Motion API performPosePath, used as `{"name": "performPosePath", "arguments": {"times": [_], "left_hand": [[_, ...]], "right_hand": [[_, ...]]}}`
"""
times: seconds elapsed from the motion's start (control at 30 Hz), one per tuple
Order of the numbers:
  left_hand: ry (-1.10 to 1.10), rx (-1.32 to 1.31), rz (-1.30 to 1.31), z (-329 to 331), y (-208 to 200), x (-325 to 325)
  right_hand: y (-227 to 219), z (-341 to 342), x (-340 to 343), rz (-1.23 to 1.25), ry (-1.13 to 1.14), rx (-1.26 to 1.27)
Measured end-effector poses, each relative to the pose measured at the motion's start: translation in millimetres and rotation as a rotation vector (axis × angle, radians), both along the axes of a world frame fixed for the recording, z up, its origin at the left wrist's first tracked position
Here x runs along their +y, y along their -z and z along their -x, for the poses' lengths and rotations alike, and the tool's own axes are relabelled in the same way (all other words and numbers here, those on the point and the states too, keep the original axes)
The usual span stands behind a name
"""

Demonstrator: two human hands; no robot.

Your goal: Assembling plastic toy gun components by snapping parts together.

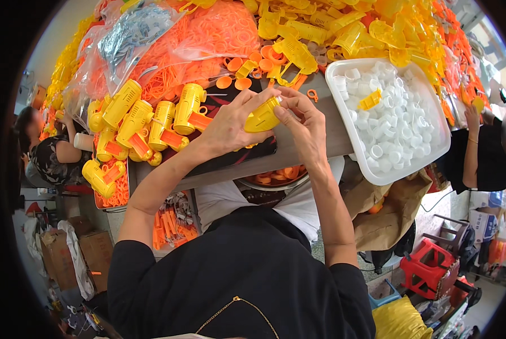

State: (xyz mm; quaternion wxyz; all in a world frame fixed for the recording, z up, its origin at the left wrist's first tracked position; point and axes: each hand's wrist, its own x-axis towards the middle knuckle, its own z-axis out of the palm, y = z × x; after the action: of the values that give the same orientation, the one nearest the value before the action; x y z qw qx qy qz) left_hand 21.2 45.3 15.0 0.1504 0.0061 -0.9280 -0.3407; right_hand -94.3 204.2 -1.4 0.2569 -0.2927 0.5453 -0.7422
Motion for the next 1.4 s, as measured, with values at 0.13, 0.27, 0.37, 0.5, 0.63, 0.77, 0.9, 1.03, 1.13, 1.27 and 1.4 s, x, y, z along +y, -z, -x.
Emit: {"name": "performPosePath", "arguments": {"times": [0.13,0.27,0.37,0.5,0.63,0.77,0.9,1.03,1.13,1.27,1.4], "left_hand": [[-0.016,0.054,0.064,-2,5,7],[-0.071,0.094,0.115,-6,5,9],[-0.019,0.003,0.043,-12,-1,5],[-0.061,0.035,-0.038,-20,5,5],[-0.112,0.097,0.029,-22,4,7],[-0.147,0.116,0.343,-22,-7,10],[-0.135,0.032,0.283,-25,-5,6],[-0.135,0.135,0.285,-23,2,8],[-0.131,0.204,0.265,-21,5,4],[-0.118,0.180,0.309,-19,6,11],[-0.117,0.139,0.341,-20,6,16]], "right_hand": [[-1,-1,-1,-0.023,0.002,-0.001],[-3,1,-7,-0.071,0.017,0.106],[-14,2,-10,-0.056,-0.008,0.147],[-17,20,-11,-0.129,-0.417,0.068],[-24,15,-15,-0.253,-0.409,0.164],[-24,8,-15,-0.256,-0.351,0.178],[-24,2,-11,-0.225,-0.317,0.229],[-17,-3,-6,-0.147,-0.231,0.152],[-16,2,1,-0.090,-0.286,0.199],[-27,7,-2,-0.180,-0.280,0.241],[-24,6,-4,-0.236,-0.268,0.260]]}}
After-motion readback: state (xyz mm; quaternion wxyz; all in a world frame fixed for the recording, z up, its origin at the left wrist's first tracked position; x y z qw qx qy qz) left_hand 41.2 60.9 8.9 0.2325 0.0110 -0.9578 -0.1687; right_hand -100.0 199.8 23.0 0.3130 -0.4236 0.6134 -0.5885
